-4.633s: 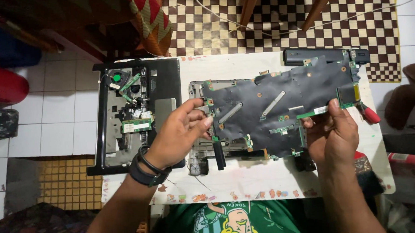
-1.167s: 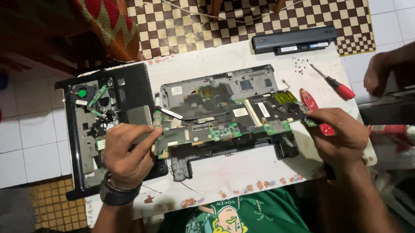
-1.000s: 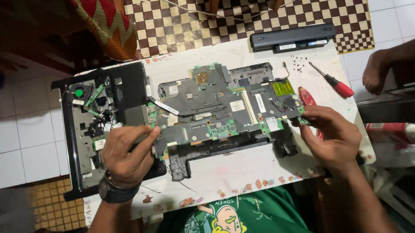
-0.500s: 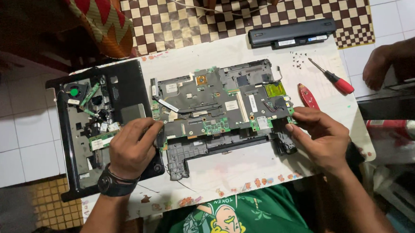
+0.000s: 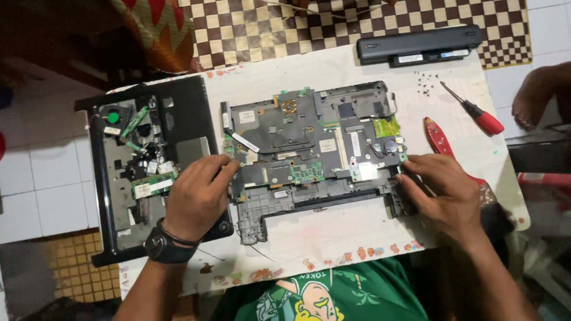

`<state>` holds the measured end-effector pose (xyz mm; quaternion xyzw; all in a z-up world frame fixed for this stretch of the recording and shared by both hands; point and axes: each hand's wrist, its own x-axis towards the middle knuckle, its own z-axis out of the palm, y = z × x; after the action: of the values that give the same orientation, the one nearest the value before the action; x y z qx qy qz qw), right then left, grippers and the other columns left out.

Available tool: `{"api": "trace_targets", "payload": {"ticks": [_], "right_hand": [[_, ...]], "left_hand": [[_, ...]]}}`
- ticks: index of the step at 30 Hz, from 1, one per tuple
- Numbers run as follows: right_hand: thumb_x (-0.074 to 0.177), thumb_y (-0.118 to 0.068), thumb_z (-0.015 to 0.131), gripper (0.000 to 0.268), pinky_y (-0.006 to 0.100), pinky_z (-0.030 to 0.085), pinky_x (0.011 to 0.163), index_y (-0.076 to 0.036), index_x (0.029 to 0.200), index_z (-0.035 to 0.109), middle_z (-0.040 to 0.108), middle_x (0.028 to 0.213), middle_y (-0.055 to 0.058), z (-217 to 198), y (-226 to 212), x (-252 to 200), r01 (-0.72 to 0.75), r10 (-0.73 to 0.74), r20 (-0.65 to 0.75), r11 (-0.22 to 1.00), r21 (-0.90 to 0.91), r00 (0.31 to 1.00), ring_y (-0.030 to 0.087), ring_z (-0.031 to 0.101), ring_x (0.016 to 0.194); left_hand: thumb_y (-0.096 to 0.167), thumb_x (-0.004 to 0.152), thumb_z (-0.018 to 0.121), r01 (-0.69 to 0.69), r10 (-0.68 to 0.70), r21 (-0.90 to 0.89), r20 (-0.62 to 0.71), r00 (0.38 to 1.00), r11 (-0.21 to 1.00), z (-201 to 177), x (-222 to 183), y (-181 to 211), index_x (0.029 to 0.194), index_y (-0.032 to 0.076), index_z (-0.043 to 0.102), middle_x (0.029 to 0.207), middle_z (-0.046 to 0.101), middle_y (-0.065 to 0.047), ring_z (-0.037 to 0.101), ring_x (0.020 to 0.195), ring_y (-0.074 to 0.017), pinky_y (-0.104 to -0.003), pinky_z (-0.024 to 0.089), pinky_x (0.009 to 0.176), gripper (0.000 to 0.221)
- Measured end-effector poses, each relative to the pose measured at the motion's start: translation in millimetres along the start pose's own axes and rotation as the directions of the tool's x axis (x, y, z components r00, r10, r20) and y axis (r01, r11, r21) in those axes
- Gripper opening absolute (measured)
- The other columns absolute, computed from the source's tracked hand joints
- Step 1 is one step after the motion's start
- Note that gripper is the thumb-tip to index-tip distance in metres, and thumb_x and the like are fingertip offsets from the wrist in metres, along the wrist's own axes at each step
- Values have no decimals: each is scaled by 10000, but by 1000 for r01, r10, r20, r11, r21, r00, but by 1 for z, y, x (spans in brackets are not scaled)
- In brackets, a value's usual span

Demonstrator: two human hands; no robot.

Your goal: Disassembling and cleaning internal components of a laptop using a brush and screwdriver

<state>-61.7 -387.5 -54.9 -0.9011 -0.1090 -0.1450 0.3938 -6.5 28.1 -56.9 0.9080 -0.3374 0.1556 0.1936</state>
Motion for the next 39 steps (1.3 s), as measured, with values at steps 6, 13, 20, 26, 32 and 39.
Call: {"api": "trace_targets", "payload": {"ticks": [6, 13, 20, 26, 32, 39], "right_hand": [[923, -80, 817, 218, 352, 554, 972, -14, 1125, 771, 760, 1100, 150, -3, 2, -4, 86, -70, 96, 982, -170, 993, 273, 696, 1017], [932, -89, 874, 200, 351, 553, 968, -31, 1102, 787, 767, 1135, 134, -8, -3, -8, 92, -65, 104, 954, -286, 992, 258, 704, 1043], [978, -131, 801, 238, 298, 506, 901, -68, 1204, 760, 730, 1103, 92, -12, -18, -10, -235, 289, 150, 925, -300, 946, 193, 660, 915], [987, -63, 806, 257, 348, 494, 965, 3, 1228, 743, 714, 1140, 152, -10, 14, -23, -110, 158, 184, 963, -245, 970, 259, 624, 1037], [971, -85, 773, 299, 402, 491, 1057, 2, 1254, 727, 723, 1200, 182, -15, 10, -19, -85, 163, 236, 947, -311, 958, 324, 653, 1149], [1027, 14, 715, 265, 387, 543, 774, 100, 1273, 663, 650, 1175, 273, -9, 13, -25, -325, 345, 215, 938, -123, 914, 334, 673, 837]], "left_hand": [[-161, 876, 545, 6, -6, -11, 33, 999, 1000, 0, -8, -2, 1099, -29, 678, 1087, 678, -214, 666, 956, -392, -473, 551, 832, 292], [-125, 883, 626, -25, 27, -36, 49, 998, 999, -8, -9, 4, 1108, -19, 666, 1112, 668, -223, 665, 995, -383, -497, 562, 869, 251], [-110, 908, 607, 179, -179, -14, -154, 972, 984, -85, -15, -15, 1130, -51, 697, 1089, 696, -234, 685, 965, -377, -471, 587, 855, 246], [89, 1000, 669, 522, -507, 29, -196, 839, 852, -95, -57, -60, 1198, 4, 692, 1154, 656, -159, 653, 1046, -359, -474, 550, 833, 217], [211, 971, 707, 615, -615, 0, 5, 788, 788, -72, -65, -81, 1204, 53, 699, 1131, 627, -102, 599, 1072, -325, -467, 517, 824, 282], [93, 922, 611, 650, -650, 30, 86, 755, 759, -69, -65, -92, 1163, 77, 701, 1112, 667, -108, 640, 1002, -337, -500, 537, 756, 257]]}}
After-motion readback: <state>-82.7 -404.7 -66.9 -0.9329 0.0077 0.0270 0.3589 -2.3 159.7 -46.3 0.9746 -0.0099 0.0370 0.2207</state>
